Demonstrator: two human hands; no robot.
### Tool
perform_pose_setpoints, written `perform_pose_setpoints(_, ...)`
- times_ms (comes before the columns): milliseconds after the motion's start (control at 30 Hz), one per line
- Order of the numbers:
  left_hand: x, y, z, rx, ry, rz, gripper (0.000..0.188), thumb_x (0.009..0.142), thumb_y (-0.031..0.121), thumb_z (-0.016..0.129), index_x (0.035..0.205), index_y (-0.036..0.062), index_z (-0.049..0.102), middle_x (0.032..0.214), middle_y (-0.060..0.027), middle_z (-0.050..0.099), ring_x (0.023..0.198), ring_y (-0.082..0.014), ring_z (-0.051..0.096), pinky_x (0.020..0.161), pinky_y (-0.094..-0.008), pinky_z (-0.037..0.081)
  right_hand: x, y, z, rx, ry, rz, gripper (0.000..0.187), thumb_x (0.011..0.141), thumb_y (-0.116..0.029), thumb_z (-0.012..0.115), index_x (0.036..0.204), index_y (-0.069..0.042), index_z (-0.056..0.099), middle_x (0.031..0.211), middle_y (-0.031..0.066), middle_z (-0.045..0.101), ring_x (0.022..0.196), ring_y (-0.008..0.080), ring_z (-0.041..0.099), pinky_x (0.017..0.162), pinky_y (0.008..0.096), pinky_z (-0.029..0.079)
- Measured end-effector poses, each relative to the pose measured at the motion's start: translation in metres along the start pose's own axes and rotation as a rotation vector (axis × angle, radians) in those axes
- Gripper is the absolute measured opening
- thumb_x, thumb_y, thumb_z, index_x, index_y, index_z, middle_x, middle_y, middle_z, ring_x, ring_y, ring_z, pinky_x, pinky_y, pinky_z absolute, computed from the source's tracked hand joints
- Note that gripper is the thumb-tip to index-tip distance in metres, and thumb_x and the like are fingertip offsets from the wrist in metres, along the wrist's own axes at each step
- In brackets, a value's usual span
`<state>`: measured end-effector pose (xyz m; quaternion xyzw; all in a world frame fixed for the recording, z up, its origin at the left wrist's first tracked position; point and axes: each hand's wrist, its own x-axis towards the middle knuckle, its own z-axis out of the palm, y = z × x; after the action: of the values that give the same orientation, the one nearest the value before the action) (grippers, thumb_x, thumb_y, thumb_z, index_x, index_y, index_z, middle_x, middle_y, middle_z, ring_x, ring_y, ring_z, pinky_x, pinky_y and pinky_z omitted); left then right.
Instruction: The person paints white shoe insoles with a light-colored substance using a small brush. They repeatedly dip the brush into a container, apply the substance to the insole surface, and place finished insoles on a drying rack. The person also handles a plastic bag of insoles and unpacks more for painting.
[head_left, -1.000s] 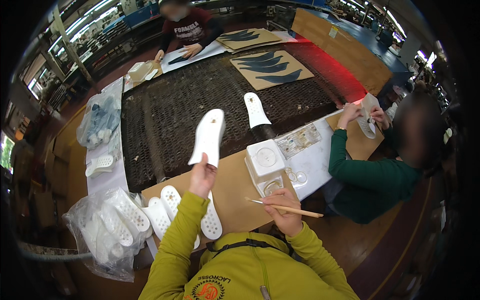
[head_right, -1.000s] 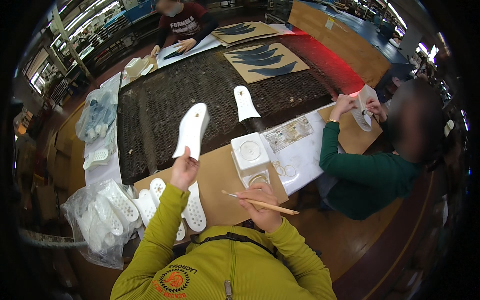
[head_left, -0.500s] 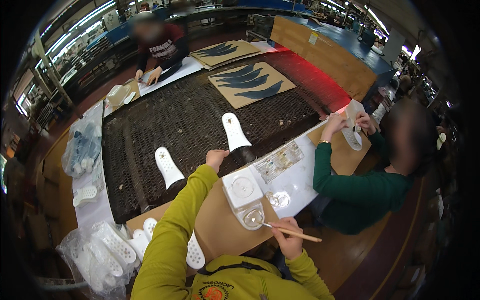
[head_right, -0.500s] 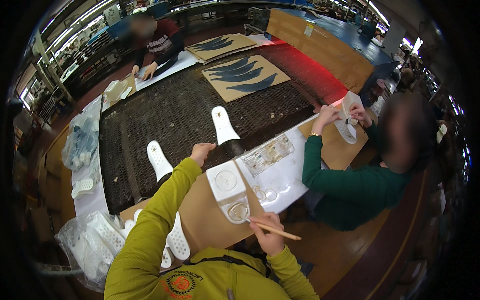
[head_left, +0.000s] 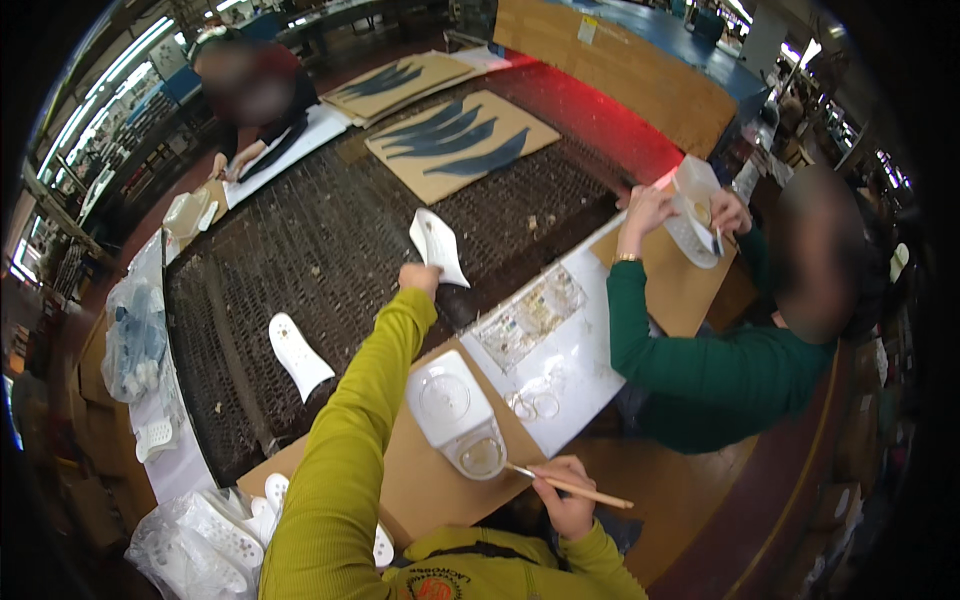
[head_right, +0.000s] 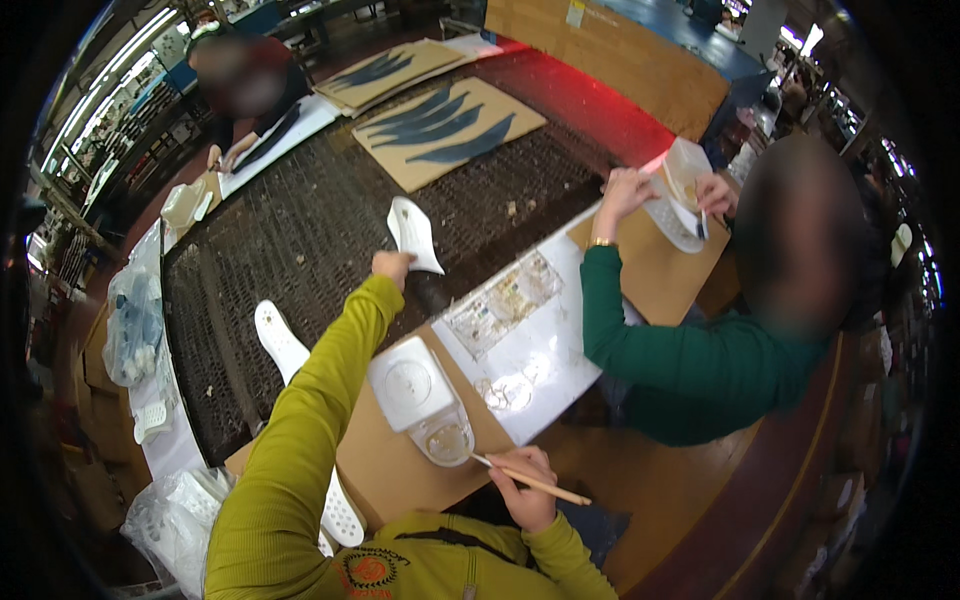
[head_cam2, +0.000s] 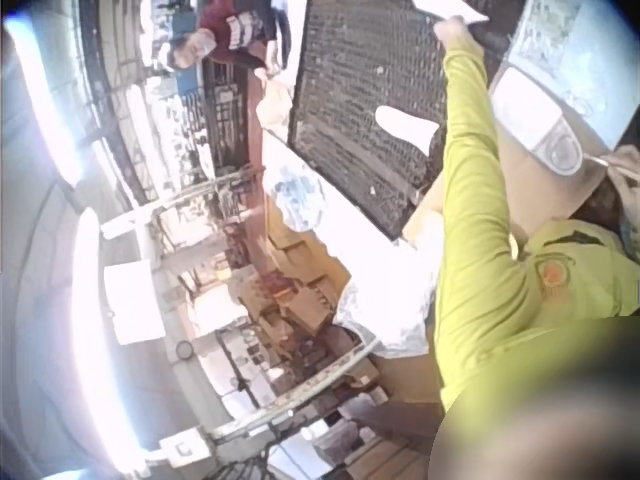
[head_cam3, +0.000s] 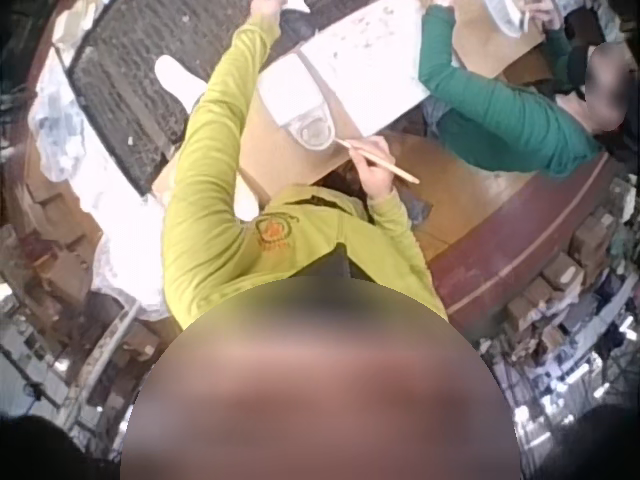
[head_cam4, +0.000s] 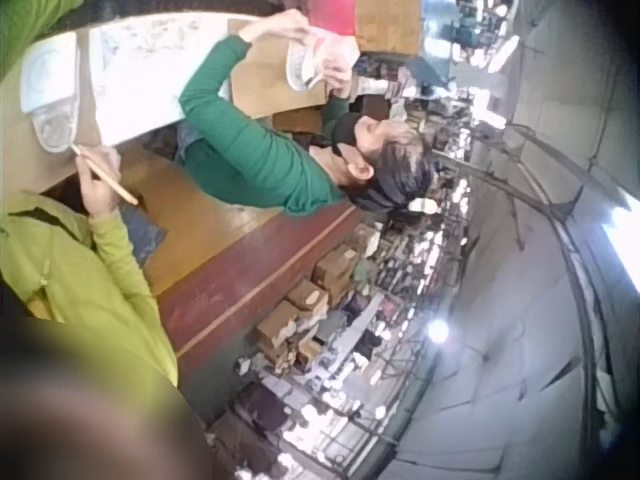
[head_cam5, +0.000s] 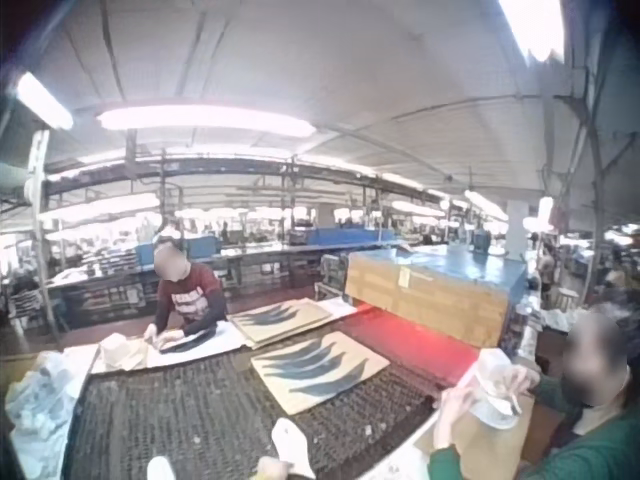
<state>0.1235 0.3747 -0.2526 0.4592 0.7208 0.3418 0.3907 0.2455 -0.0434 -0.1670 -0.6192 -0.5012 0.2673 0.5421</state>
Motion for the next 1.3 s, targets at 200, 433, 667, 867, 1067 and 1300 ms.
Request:
perform_pose_setpoints(200, 0.038, 0.000, -0.029, -0.670, 0.055, -0.183, 0.022, 0.072, -0.003, 0.069, 0.093, -0.0096, 0.063, 0.079, -0.0135, 0.065, 0.064, -0.0255, 0.060, 0.062, -0.0394, 0.050, 0.007, 0.001, 0.017, -0.145, -0.076, 0.005, 0.016, 0.077, -0.011, 0.074, 0.092, -0.006, 0.072, 0.084, 0.0072, 0.066, 0.083, 0.0263, 0.057, 0.078, 0.0361, 0.043)
perform_pose_setpoints(433, 0.017, -0.014, -0.123, -1.049, 0.003, -0.505, 0.027, 0.093, 0.000, 0.053, 0.120, 0.0004, 0.052, 0.115, -0.0134, 0.058, 0.109, -0.0271, 0.056, 0.100, -0.0462, 0.041, 0.006, 0.011, 0.034, -0.248, -0.150, -0.126, 0.009, 0.079, -0.014, 0.073, 0.086, -0.009, 0.070, 0.080, 0.0036, 0.066, 0.084, 0.0226, 0.057, 0.079, 0.0347, 0.041)
perform_pose_setpoints(667, -0.046, -0.046, -0.183, -1.413, -0.047, -0.525, 0.024, 0.094, 0.007, 0.056, 0.116, -0.0018, 0.053, 0.110, -0.0138, 0.061, 0.104, -0.0266, 0.060, 0.093, -0.0416, 0.050, 0.008, -0.003, 0.042, -0.332, -0.361, -0.143, 0.009, 0.080, -0.012, 0.073, 0.086, -0.007, 0.069, 0.084, 0.0047, 0.067, 0.083, 0.0192, 0.059, 0.079, 0.0321, 0.042)
perform_pose_setpoints(867, -0.149, -0.059, -0.208, -1.499, -0.682, -0.330, 0.020, 0.092, 0.014, 0.063, 0.105, 0.0001, 0.057, 0.092, -0.0064, 0.064, 0.078, -0.0144, 0.061, 0.065, -0.0247, 0.054, 0.034, -0.062, 0.031, 0.684, -0.304, 0.066, 0.008, 0.088, -0.004, 0.065, 0.095, -0.001, 0.063, 0.093, 0.0088, 0.065, 0.091, 0.0169, 0.061, 0.084, 0.0283, 0.048)
perform_pose_setpoints(1067, -0.242, -0.040, -0.216, -1.646, -0.939, -0.433, 0.016, 0.097, 0.013, 0.054, 0.108, 0.0020, 0.057, 0.094, -0.0094, 0.062, 0.087, -0.0199, 0.061, 0.077, -0.0346, 0.056, 0.060, -0.103, 0.049, 0.500, -0.239, -0.451, 0.016, 0.081, -0.004, 0.072, 0.096, -0.004, 0.067, 0.098, 0.0095, 0.071, 0.093, 0.0210, 0.058, 0.084, 0.0321, 0.047)
perform_pose_setpoints(1300, -0.272, -0.022, -0.229, -1.658, -0.975, -0.454, 0.022, 0.093, 0.008, 0.058, 0.113, -0.0010, 0.056, 0.100, -0.0091, 0.063, 0.093, -0.0189, 0.062, 0.079, -0.0310, 0.057, 0.049, -0.119, 0.052, 0.135, -0.226, -0.748, 0.019, 0.076, -0.006, 0.076, 0.093, -0.008, 0.069, 0.097, 0.0034, 0.072, 0.086, 0.0233, 0.060, 0.081, 0.0337, 0.047)
